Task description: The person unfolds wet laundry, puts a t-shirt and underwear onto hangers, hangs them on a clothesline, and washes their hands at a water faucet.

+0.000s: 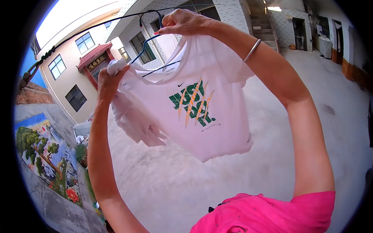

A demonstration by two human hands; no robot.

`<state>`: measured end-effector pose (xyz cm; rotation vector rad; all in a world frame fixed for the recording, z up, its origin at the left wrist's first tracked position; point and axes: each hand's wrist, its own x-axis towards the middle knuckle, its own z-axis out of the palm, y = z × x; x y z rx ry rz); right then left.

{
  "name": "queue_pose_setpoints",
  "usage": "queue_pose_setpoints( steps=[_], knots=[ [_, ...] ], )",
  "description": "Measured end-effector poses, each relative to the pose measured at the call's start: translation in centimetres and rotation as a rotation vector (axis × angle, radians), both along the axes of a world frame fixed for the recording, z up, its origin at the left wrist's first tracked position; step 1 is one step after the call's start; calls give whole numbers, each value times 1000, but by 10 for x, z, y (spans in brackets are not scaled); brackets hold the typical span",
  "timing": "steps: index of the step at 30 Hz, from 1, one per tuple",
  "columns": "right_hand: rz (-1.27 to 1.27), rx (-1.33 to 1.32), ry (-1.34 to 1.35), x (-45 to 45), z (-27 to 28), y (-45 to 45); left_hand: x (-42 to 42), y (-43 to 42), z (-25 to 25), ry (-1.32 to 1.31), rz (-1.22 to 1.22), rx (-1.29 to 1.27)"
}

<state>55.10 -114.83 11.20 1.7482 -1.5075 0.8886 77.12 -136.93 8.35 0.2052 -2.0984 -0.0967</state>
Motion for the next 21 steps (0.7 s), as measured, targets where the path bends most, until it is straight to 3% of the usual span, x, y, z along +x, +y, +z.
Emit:
queue_pose_setpoints(
  steps=[4,7,11,21],
  knots=[
    [-181,-167,169,-42,-31,32,-11,6,9,26,14,11],
    [-134,45,-48,-62,-58,63,-21,-2,8,43,-9,33],
    [58,4,-345,-77,-78,75,-31,-9,14,-31,-6,65],
    [129,-140,-527,-52,-91,78,-40,33,29,-31,16,-54]
  ],
)
